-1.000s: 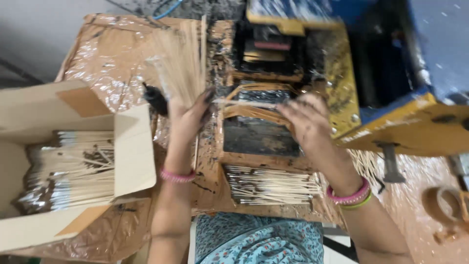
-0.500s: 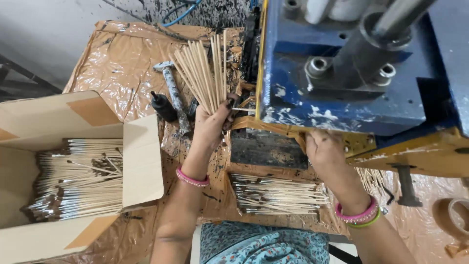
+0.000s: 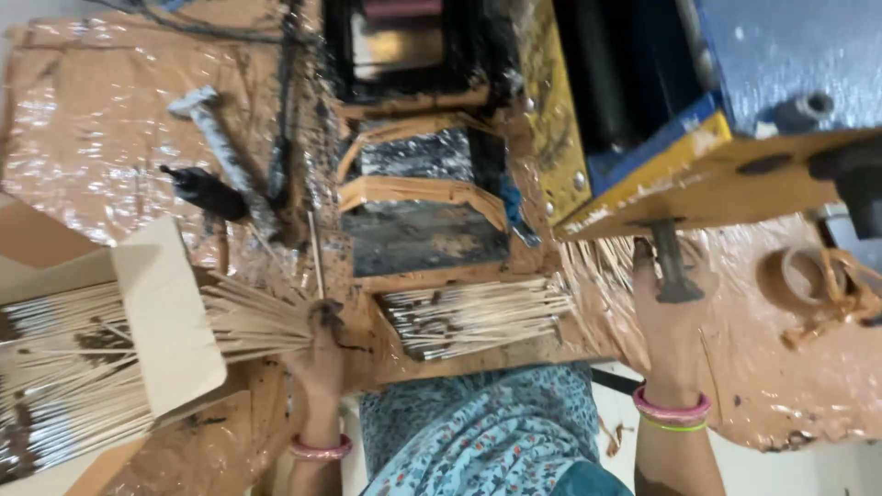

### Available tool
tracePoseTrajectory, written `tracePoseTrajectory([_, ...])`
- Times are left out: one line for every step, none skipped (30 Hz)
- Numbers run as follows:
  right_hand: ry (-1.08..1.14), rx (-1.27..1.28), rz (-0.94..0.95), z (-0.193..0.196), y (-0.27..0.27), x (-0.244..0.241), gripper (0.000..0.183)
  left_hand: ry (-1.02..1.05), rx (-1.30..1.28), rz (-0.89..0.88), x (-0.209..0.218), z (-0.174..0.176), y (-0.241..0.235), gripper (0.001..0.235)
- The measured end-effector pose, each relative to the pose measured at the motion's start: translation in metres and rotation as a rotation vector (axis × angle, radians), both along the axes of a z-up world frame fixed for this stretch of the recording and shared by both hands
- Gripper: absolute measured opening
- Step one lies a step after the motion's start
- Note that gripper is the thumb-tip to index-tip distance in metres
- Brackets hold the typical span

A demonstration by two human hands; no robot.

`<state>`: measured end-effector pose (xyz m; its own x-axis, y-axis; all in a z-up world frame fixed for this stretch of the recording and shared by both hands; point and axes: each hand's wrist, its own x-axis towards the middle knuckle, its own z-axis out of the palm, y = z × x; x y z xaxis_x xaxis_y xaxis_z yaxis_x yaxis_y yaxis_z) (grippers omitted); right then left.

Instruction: Operating an industrial machine to process wooden sticks, feeding them into the intake and collecting processed sticks into a box.

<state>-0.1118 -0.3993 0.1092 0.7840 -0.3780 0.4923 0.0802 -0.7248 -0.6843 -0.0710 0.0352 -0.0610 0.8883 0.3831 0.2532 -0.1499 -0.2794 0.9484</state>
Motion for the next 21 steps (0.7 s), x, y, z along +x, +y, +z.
tracePoseTrajectory([0.043,-0.016,-0.062,0.007,0.01,-0.009,0.022,0.017,-0.287,-0.082,-0.005,-0.006,0.003,0.013])
tracePoseTrajectory([0.071,-0.032,-0.113,0.017,0.02,-0.008,0.026,0.02,-0.575,-0.154,-0.002,-0.01,0.006,0.013])
tracePoseTrajectory([0.065,-0.034,-0.113,0.017,0.027,-0.007,0.026,0.014,-0.576,-0.156,0.007,0.022,-0.005,0.013])
tracePoseTrajectory([0.054,0.114,0.153,0.016,0.036,-0.007,0.021,-0.058,-0.406,-0.322,0.011,0.055,-0.014,0.011])
tracePoseTrajectory([0.041,0.26,0.42,0.016,0.047,-0.008,0.015,-0.128,-0.23,-0.484,0.012,0.089,-0.024,0.01])
tracePoseTrajectory([0.029,0.258,0.432,0.028,0.059,0.0,0.015,-0.202,-0.049,-0.639,0.021,0.122,-0.028,0.011])
tracePoseTrajectory([0.04,0.459,0.642,0.041,0.072,0.008,0.02,-0.272,0.139,-0.788,0.025,0.158,-0.036,0.014])
tracePoseTrajectory([0.06,0.655,0.855,0.055,0.084,0.017,0.025,-0.339,0.329,-0.928,0.026,0.195,-0.05,0.018])
tracePoseTrajectory([0.054,0.645,0.872,0.058,0.083,0.026,0.025,-0.351,0.333,-0.912,0.035,0.176,-0.035,0.018])
tracePoseTrajectory([0.05,0.678,0.868,0.06,0.082,0.034,0.021,-0.202,-0.032,-0.98,0.042,0.156,-0.021,0.005])
tracePoseTrajectory([0.047,0.71,0.863,0.062,0.082,0.043,0.019,-0.052,-0.399,-1.029,0.049,0.136,-0.006,0.019])
tracePoseTrajectory([0.048,0.702,0.88,0.079,0.09,0.055,0.019,-0.065,-0.399,-1.016,0.06,0.166,-0.008,0.019])
tracePoseTrajectory([0.046,0.497,0.867,0.095,0.1,0.067,0.019,-0.08,-0.363,-0.823,0.071,0.196,-0.009,0.008])
tracePoseTrajectory([0.047,0.296,0.85,0.109,0.109,0.075,0.021,-0.092,-0.328,-0.626,0.079,0.224,-0.01,0.017])
tracePoseTrajectory([0.049,0.289,0.866,0.108,0.115,0.092,0.021,-0.1,-0.332,-0.61,0.09,0.229,-0.012,0.017])
tracePoseTrajectory([-0.104,-0.076,0.778,0.106,0.122,0.109,0.026,-0.121,-0.301,-0.526,0.103,0.234,-0.013,0.018])
tracePoseTrajectory([-0.26,-0.435,0.673,0.104,0.129,0.127,0.032,-0.14,-0.269,-0.442,0.117,0.238,-0.014,0.018])
tracePoseTrajectory([-0.256,-0.435,0.689,0.106,0.133,0.127,0.032,-0.137,-0.272,-0.427,0.126,0.233,-0.018,0.018])
tracePoseTrajectory([-0.213,-0.576,0.591,0.108,0.136,0.126,0.035,-0.074,-0.292,-0.416,0.137,0.227,-0.022,0.014])
tracePoseTrajectory([-0.175,-0.714,0.486,0.111,0.14,0.129,0.037,-0.014,-0.309,-0.409,0.151,0.222,-0.026,0.015])
tracePoseTrajectory([-0.177,-0.714,0.498,0.106,0.137,0.127,0.037,-0.013,-0.31,-0.397,0.154,0.221,-0.029,0.015])
